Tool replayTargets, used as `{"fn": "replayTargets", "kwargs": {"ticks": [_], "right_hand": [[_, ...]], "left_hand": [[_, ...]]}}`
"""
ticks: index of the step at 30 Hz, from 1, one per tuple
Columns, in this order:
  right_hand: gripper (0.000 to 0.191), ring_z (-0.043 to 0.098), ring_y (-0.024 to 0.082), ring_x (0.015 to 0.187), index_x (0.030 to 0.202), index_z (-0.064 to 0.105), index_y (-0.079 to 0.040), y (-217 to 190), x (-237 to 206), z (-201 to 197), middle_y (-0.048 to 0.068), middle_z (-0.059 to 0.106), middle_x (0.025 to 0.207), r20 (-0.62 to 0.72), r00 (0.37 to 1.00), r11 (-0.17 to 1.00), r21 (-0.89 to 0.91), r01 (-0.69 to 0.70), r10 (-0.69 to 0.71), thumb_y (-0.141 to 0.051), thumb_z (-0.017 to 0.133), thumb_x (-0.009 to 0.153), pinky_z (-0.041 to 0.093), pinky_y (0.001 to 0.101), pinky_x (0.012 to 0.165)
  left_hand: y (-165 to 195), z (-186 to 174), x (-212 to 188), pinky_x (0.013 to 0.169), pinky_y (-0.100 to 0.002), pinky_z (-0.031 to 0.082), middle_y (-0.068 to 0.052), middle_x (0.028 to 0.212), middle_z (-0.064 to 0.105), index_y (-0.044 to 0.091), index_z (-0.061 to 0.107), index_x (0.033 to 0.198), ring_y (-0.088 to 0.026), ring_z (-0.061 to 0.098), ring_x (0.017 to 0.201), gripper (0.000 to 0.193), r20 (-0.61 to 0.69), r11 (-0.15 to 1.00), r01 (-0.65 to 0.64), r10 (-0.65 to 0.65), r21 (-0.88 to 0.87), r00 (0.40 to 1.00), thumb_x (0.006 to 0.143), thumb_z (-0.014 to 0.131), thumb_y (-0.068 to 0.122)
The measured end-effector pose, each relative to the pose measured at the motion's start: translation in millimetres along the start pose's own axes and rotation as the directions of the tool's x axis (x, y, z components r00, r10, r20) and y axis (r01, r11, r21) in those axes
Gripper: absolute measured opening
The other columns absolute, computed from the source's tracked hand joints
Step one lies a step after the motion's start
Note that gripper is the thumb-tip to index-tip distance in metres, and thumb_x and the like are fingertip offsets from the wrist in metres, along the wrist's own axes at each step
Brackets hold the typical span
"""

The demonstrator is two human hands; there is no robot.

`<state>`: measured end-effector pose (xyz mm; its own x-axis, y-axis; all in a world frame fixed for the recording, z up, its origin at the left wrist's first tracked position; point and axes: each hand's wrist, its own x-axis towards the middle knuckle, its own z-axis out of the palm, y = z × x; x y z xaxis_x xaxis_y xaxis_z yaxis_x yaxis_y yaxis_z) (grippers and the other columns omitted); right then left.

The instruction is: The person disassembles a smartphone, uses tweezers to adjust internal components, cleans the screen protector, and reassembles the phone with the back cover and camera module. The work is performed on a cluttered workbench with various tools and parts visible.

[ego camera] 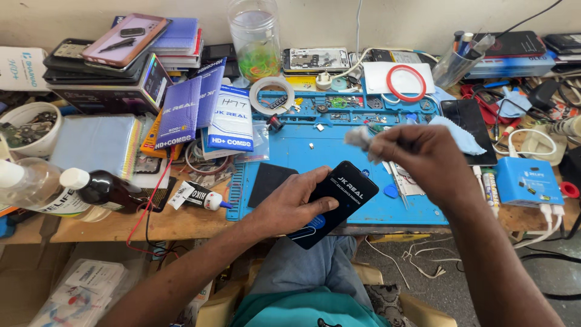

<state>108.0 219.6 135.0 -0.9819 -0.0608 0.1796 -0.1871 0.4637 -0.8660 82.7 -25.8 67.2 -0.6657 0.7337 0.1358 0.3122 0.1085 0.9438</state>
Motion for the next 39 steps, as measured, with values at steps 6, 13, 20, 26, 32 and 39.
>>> {"fn": "replayTargets", "kwargs": {"ticks": [6, 13, 20, 26, 32, 39], "right_hand": [[0.028, 0.070, 0.009, 0.071, 0.107, 0.082, -0.008, 20.5, -14.9, 12.5, 0.003, 0.081, 0.083, 0.098, 0.991, 0.948, -0.315, -0.050, 0.085, -0.020, 0.081, 0.081, 0.055, 0.0282, 0.065], [0.022, 0.065, 0.012, 0.080, 0.107, 0.074, 0.004, 81.6, -33.5, 27.6, 0.008, 0.074, 0.092, -0.160, 0.972, 0.859, 0.507, -0.067, 0.170, -0.013, 0.078, 0.092, 0.052, 0.0271, 0.073], [0.008, 0.067, 0.011, 0.077, 0.100, 0.070, 0.001, 99.5, -63.1, 104.5, 0.007, 0.073, 0.089, -0.496, 0.815, 0.608, 0.757, 0.238, 0.299, -0.001, 0.075, 0.094, 0.053, 0.0253, 0.072], [0.007, 0.067, 0.008, 0.076, 0.095, 0.070, 0.001, 80.6, -72.9, 106.4, 0.005, 0.074, 0.085, -0.393, 0.880, 0.851, 0.525, -0.024, 0.268, 0.000, 0.075, 0.090, 0.054, 0.0238, 0.072], [0.007, 0.063, 0.007, 0.079, 0.091, 0.072, -0.001, 80.1, -73.6, 90.8, 0.003, 0.071, 0.086, -0.274, 0.944, 0.883, 0.469, -0.035, 0.182, -0.001, 0.079, 0.089, 0.051, 0.0225, 0.071], [0.009, 0.063, 0.007, 0.077, 0.090, 0.071, -0.001, 67.6, -68.8, 98.2, 0.002, 0.070, 0.085, -0.333, 0.935, 0.860, 0.505, 0.072, 0.118, -0.004, 0.079, 0.089, 0.052, 0.0219, 0.070]], "left_hand": [[-23.4, -0.6, 15.1, 0.077, -0.036, 0.052, -0.017, 0.096, 0.070, -0.002, 0.056, 0.121, -0.018, 0.065, 0.086, 0.039, 0.174, 0.990, -0.016, -0.009, 0.140, 0.985, 0.093, 0.071, 0.020], [19.4, -82.0, 37.3, 0.104, -0.051, 0.052, -0.022, 0.153, 0.055, 0.003, 0.033, 0.158, -0.034, 0.061, 0.122, 0.082, 0.511, 0.777, 0.279, 0.064, -0.565, 0.857, 0.098, 0.062, 0.051], [-49.7, 58.7, 34.4, 0.111, -0.038, 0.046, -0.009, 0.142, 0.054, 0.004, 0.040, 0.153, -0.018, 0.057, 0.125, 0.063, -0.690, 0.578, -0.551, -0.030, -0.602, 0.723, 0.103, 0.069, 0.031], [-58.5, 52.6, 47.1, 0.097, -0.028, 0.049, -0.004, 0.122, 0.064, 0.002, 0.051, 0.142, -0.012, 0.059, 0.108, 0.048, -0.790, 0.647, -0.545, -0.148, -0.533, 0.595, 0.101, 0.070, 0.019], [-27.9, 46.2, 30.6, 0.094, -0.027, 0.054, -0.003, 0.120, 0.065, 0.003, 0.051, 0.140, -0.010, 0.063, 0.106, 0.049, -0.684, 0.696, -0.466, -0.050, -0.547, 0.728, 0.100, 0.071, 0.024], [-38.4, 39.5, 23.6, 0.088, -0.027, 0.057, -0.004, 0.112, 0.066, 0.003, 0.053, 0.138, -0.009, 0.064, 0.099, 0.050, -0.565, 0.750, -0.380, 0.010, -0.542, 0.825, 0.101, 0.073, 0.029]]}}
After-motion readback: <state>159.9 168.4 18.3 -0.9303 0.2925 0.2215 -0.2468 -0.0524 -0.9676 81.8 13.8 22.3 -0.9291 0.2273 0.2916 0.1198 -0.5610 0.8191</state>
